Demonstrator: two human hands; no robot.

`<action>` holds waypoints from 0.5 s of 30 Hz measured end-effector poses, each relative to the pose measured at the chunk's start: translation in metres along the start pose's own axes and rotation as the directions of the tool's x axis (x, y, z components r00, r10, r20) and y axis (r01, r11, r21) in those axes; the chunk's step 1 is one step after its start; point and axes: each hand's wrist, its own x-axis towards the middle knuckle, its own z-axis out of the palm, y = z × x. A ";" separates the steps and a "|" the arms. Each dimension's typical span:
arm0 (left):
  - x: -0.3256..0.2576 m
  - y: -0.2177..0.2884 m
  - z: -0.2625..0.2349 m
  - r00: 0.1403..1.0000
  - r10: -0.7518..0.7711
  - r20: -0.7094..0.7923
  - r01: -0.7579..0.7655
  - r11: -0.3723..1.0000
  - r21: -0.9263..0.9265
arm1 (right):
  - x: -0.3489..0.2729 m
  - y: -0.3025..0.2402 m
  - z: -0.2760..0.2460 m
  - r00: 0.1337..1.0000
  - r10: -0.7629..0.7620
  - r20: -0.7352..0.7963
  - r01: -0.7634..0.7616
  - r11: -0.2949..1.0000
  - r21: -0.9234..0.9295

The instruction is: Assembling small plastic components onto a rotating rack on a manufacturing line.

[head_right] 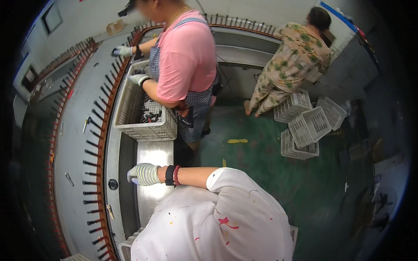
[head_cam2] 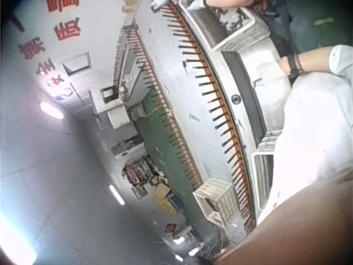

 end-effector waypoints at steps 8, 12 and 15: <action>0.034 0.043 0.073 0.916 0.309 0.255 -0.359 0.916 0.180 | -0.016 0.012 0.021 1.000 0.001 -0.014 -0.002 0.998 -0.061; -0.001 0.066 0.098 0.861 0.415 0.294 -0.490 0.831 0.263 | -0.014 0.007 0.027 0.998 -0.059 -0.003 0.059 0.998 -0.026; -0.038 0.070 0.114 0.835 0.480 0.269 -0.549 0.763 0.342 | -0.007 0.004 0.034 0.994 -0.024 0.106 0.025 1.000 -0.012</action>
